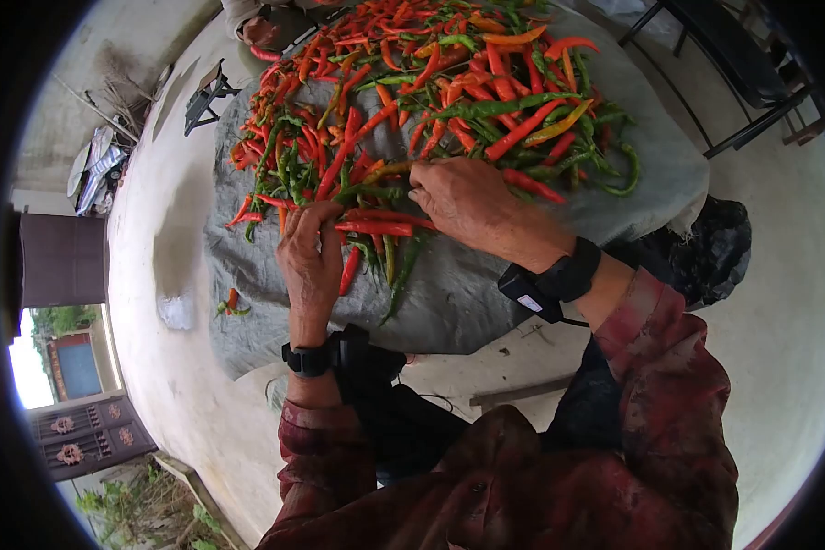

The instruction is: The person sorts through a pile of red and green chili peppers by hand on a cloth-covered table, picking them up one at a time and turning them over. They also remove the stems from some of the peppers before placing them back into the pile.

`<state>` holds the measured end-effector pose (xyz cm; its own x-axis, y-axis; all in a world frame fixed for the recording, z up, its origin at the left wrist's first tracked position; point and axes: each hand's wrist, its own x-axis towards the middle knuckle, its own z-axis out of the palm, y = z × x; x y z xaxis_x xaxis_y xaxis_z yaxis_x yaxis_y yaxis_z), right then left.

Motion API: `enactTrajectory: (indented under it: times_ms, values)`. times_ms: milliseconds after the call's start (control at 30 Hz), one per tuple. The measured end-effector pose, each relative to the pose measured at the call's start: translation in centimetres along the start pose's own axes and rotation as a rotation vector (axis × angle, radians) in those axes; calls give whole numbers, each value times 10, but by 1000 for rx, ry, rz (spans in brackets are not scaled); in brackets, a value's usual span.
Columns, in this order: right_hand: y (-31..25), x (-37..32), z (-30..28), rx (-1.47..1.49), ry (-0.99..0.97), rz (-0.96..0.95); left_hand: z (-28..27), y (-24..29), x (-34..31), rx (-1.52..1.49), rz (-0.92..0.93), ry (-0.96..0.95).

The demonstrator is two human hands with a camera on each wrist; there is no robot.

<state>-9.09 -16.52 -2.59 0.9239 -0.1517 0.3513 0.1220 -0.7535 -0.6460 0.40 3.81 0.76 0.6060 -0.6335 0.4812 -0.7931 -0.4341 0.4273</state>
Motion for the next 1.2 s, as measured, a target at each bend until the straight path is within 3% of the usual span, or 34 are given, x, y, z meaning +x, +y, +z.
enactTrajectory:
  times_ms: [133,367,433,667,733,933,1100,1200]
  values:
    - [-7,0,12,-267,-39,-58,4,-1,-3,14,85,27]
    - [3,11,28,-352,-100,-59,5,8,-1,-5,57,-78]
    - [-3,12,23,-210,6,-39,6,4,-1,-23,83,-79]
    - [5,15,5,196,-34,90,16,-10,-7,139,34,-72]
    - [3,16,-11,508,-129,297,18,-10,-6,153,41,-65]
    - [-2,3,-34,633,-359,390,19,2,-3,146,29,-116]
    - [5,-1,-41,623,-360,418,28,6,-1,194,107,-180]
    - [11,1,-49,644,-281,289,31,7,0,197,151,-151]
